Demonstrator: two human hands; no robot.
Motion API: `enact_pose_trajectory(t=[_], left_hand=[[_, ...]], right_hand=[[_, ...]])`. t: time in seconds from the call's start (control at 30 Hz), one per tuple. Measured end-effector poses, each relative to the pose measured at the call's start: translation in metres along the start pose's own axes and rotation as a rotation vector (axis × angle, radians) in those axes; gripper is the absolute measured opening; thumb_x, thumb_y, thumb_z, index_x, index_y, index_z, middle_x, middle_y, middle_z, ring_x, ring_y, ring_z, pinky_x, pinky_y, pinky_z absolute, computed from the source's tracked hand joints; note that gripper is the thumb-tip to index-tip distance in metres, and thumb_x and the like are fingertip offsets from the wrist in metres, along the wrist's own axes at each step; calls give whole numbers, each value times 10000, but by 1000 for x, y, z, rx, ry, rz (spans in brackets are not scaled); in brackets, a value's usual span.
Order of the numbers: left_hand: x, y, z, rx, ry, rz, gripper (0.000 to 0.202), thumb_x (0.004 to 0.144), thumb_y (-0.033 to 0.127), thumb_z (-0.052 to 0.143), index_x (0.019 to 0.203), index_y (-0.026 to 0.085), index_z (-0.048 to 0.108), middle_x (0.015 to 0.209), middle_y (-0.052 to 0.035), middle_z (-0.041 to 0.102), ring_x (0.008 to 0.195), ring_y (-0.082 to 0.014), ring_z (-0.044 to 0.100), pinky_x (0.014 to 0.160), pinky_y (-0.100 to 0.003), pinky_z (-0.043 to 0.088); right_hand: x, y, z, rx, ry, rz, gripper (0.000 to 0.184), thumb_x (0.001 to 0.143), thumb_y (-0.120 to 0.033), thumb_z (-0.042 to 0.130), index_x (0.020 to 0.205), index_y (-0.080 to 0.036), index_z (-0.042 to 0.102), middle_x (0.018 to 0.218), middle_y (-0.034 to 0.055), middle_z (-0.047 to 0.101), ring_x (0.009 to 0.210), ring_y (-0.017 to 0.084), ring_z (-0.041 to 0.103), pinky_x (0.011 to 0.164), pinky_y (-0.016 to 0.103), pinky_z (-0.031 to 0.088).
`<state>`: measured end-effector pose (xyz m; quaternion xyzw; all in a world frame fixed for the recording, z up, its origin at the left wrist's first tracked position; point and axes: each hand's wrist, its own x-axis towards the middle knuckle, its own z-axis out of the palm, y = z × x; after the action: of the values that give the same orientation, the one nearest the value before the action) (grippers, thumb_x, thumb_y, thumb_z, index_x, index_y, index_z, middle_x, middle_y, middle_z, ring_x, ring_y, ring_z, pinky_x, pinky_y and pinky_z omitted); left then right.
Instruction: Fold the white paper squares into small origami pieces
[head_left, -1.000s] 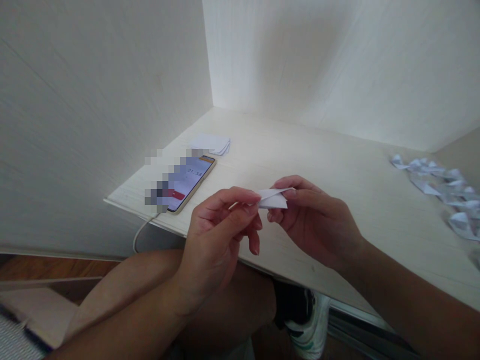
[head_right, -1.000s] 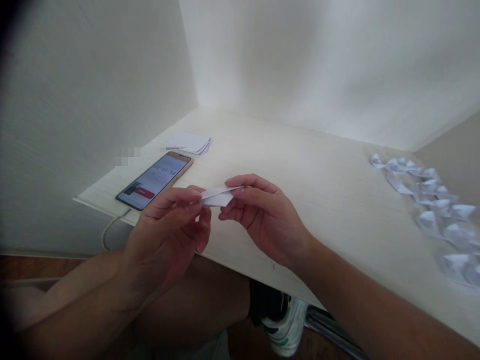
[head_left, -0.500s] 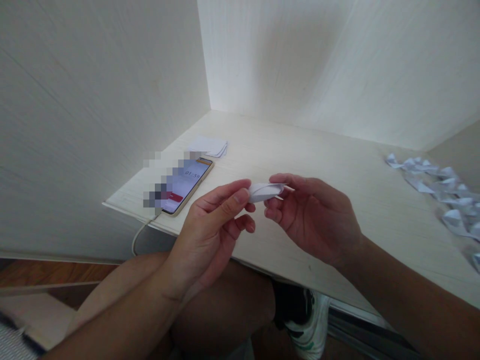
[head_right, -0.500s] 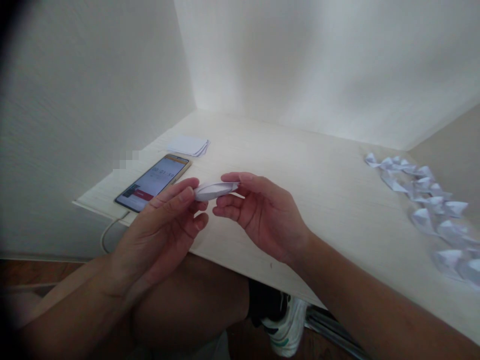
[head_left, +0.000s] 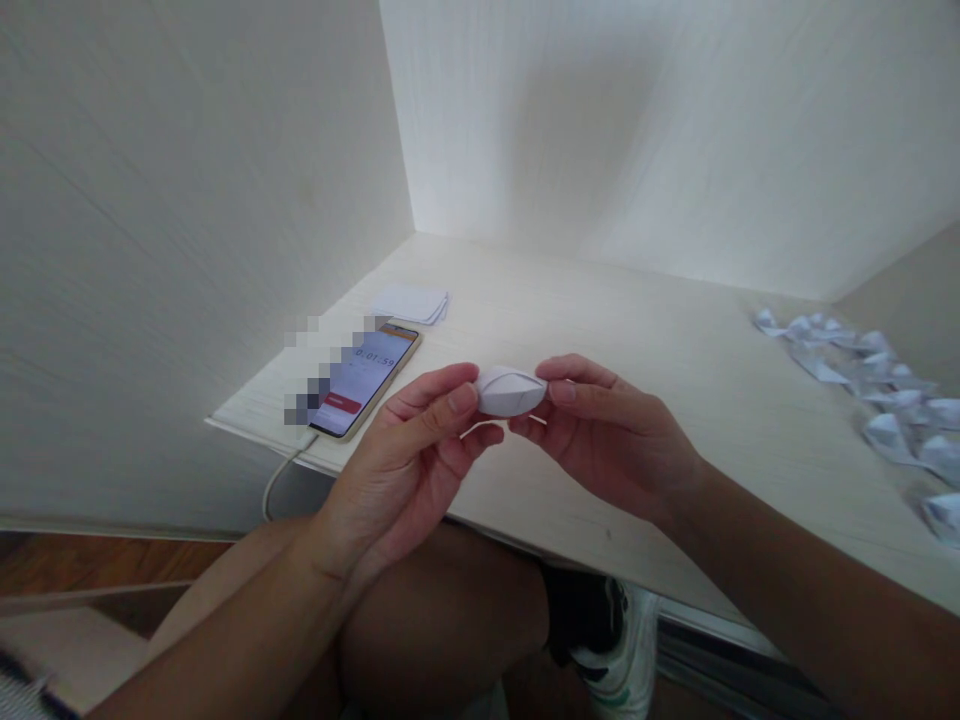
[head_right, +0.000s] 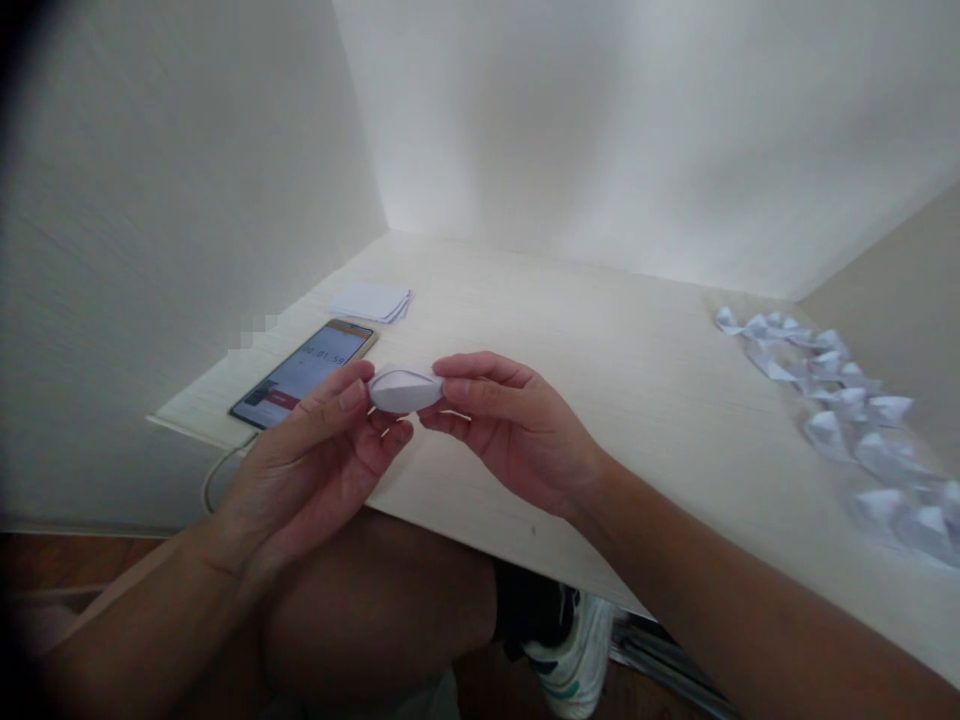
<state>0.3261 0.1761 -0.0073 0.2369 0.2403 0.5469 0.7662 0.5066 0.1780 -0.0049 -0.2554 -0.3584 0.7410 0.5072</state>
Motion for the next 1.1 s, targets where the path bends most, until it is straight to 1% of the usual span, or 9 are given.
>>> enact_pose_trajectory(t=[0.2,0.33,0.47,0.53,0.63,0.73,0.9,1.0,1.1], left_hand=[[1,2,-1,49,-36,-32,257,633,169,977,844,221,840,795,-11,808,620,-92,708,621,-156,621],[0,3,-1,78,-62,-55,259,609,168,989,814,222,841,804,-14,812,647,-97,718,610,-141,618],[-1,5,-1,110,-95,-75,251,620,180,985,823,237,849,777,-9,805,582,-95,697,567,-151,619],[-2,7,-2,128,-137,-102,261,640,175,973,864,236,854,777,-11,800,589,-100,698,553,-149,618],[-3,9,-3,155,-245,-170,266,690,171,943,934,228,854,783,-11,786,565,-95,679,494,-142,601],[-4,10,-6,167,-321,-208,240,735,213,920,963,216,848,793,-14,775,527,-90,652,449,-149,586],[-4,7,-11,203,-375,-193,159,775,273,899,911,210,845,777,-31,754,614,-111,673,530,-173,612],[-4,5,-10,235,-398,-142,120,803,281,879,899,216,847,809,-36,734,730,-127,689,596,-174,611],[-3,4,-9,267,-435,-73,92,823,278,863,881,207,847,843,-27,684,776,-112,668,620,-158,581]], right_hand=[[-1,0,-1,0,-44,32,143,734,-187,885,836,-269,828,871,-23,807,857,132,737,873,286,593],[-1,-1,1,15,-84,28,105,756,-225,890,833,-257,827,857,-28,793,853,125,731,845,270,602],[-2,-3,2,6,-106,32,91,777,-261,886,845,-258,827,878,-13,795,854,136,735,831,283,610],[-3,-4,3,4,-113,48,112,763,-256,897,850,-258,826,877,-8,800,847,141,742,818,282,610],[-3,-5,4,1,-125,68,137,745,-258,913,846,-259,820,844,-13,794,777,132,732,772,276,613],[-3,-5,4,-11,-144,76,162,733,-260,926,852,-255,816,824,-18,784,739,123,718,718,258,603],[-3,-4,0,-17,-212,91,152,772,-251,909,881,-224,806,831,-16,786,742,111,719,723,249,586],[-2,-2,-3,-22,-264,117,157,801,-253,890,908,-214,783,875,-3,789,774,142,737,747,317,604],[-1,0,-6,-18,-283,138,179,807,-260,887,916,-210,754,878,-3,778,776,166,745,756,365,609]])
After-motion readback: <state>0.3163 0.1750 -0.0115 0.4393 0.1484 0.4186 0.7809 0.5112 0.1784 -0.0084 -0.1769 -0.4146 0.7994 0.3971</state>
